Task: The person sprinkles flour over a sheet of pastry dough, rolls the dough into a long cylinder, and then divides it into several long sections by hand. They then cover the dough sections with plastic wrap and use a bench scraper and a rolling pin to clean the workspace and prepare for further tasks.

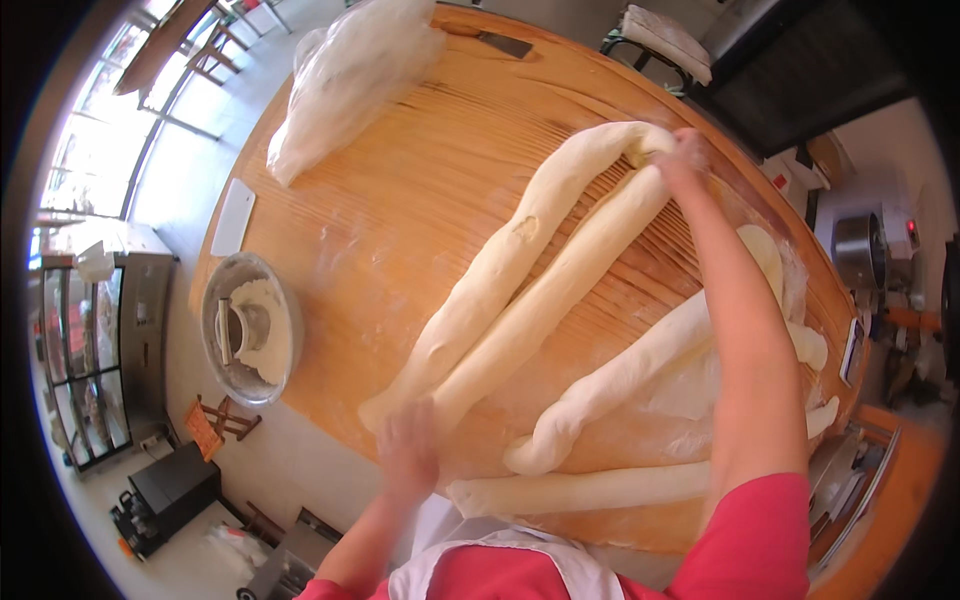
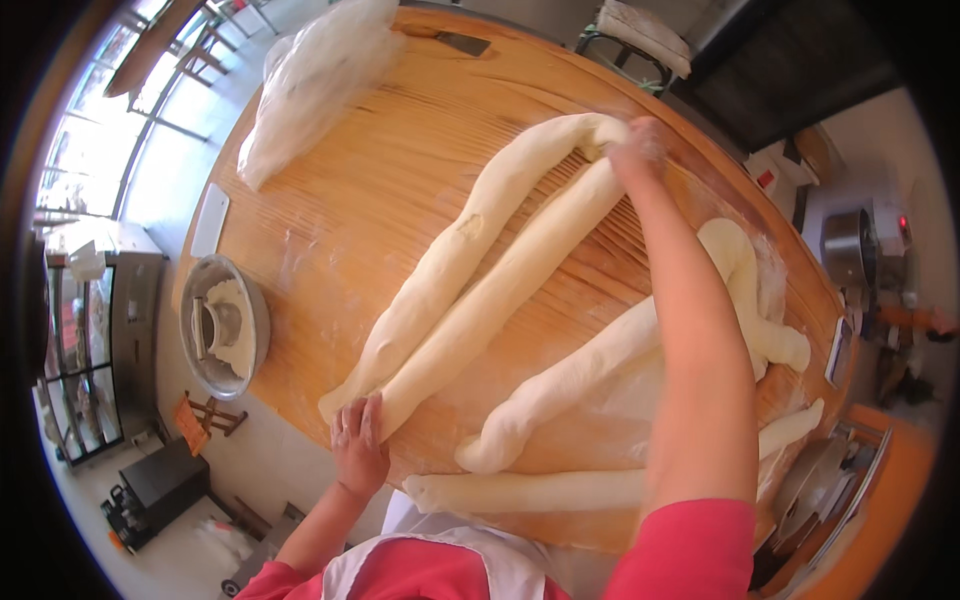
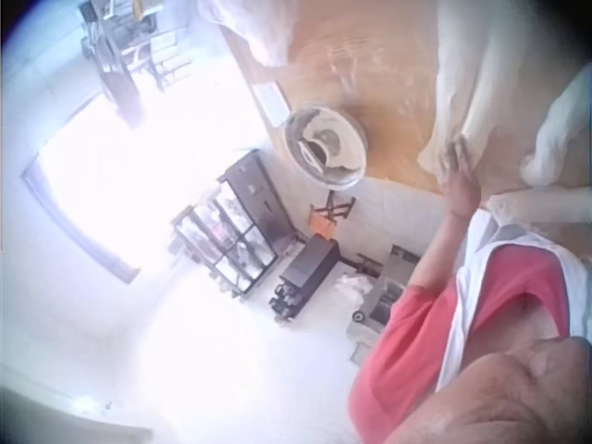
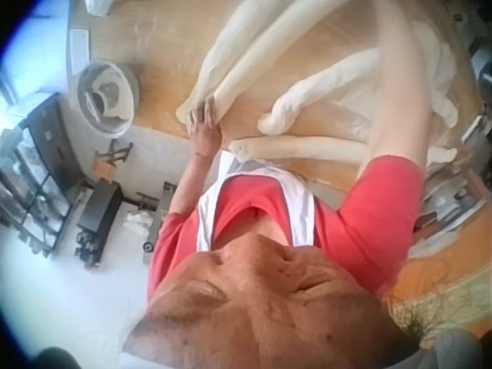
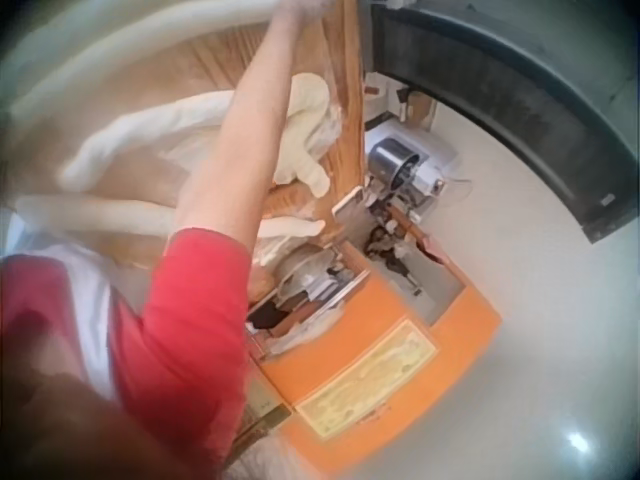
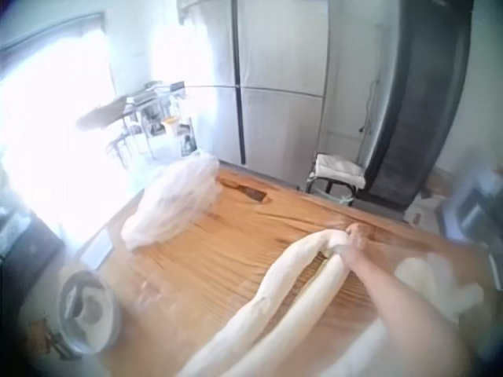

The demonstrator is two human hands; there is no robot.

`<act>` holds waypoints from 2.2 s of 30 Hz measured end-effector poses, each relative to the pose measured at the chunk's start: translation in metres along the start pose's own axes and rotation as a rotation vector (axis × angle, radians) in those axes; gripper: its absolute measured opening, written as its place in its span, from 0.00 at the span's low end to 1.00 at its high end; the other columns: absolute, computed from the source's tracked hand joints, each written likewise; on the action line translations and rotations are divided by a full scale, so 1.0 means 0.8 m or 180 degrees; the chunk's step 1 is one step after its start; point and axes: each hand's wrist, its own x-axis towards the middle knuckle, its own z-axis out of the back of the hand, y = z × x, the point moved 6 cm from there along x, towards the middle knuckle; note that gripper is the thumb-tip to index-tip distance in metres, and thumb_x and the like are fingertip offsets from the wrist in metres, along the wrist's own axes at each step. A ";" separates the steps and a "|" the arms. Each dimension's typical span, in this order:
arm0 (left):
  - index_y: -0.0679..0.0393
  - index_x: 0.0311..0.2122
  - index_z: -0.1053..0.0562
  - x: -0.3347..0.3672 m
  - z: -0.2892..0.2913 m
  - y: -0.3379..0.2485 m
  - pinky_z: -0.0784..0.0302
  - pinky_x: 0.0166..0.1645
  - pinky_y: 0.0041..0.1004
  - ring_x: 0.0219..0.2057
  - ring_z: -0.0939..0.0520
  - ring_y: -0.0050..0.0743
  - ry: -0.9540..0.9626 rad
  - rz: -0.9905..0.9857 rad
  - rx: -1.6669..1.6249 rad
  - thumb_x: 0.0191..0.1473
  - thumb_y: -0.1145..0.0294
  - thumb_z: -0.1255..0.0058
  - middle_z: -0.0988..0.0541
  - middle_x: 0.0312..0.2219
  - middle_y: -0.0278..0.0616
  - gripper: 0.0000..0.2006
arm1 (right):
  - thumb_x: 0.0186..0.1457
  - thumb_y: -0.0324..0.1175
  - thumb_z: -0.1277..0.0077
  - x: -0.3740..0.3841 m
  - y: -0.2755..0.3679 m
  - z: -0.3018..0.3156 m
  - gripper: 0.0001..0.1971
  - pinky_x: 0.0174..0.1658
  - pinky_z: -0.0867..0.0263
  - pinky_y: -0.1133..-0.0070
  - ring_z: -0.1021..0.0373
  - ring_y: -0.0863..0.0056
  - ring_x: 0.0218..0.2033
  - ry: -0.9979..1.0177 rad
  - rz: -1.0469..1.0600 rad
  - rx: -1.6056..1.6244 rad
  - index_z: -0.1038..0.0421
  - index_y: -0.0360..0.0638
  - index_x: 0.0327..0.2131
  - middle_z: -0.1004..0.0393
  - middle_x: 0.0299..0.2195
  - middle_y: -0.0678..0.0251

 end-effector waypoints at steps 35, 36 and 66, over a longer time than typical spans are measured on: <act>0.66 0.45 0.41 -0.040 -0.178 -0.398 0.42 0.47 0.40 0.44 0.37 0.50 0.1109 -0.1952 -0.0051 0.28 0.58 0.43 0.37 0.42 0.51 0.36 | 0.37 0.24 0.55 -0.371 -0.495 0.305 0.23 0.51 0.53 0.67 0.45 0.63 0.48 0.0862 0.1077 -0.1906 0.41 0.40 0.43 0.38 0.42 0.57; 0.66 0.45 0.40 -0.039 -0.180 -0.399 0.42 0.46 0.40 0.43 0.37 0.50 0.1180 -0.1895 -0.0084 0.28 0.58 0.43 0.37 0.41 0.51 0.36 | 0.37 0.25 0.54 -0.368 -0.486 0.308 0.22 0.51 0.52 0.68 0.44 0.63 0.47 0.0865 0.0952 -0.1730 0.41 0.39 0.42 0.37 0.41 0.57; 0.68 0.47 0.43 -0.134 -0.217 -0.475 0.45 0.49 0.43 0.46 0.37 0.49 0.1326 -0.2585 0.0196 0.30 0.55 0.45 0.40 0.46 0.54 0.38 | 0.30 0.29 0.45 -0.497 -0.435 0.294 0.29 0.52 0.53 0.66 0.45 0.61 0.47 0.1865 0.1874 -0.0894 0.41 0.38 0.42 0.42 0.44 0.56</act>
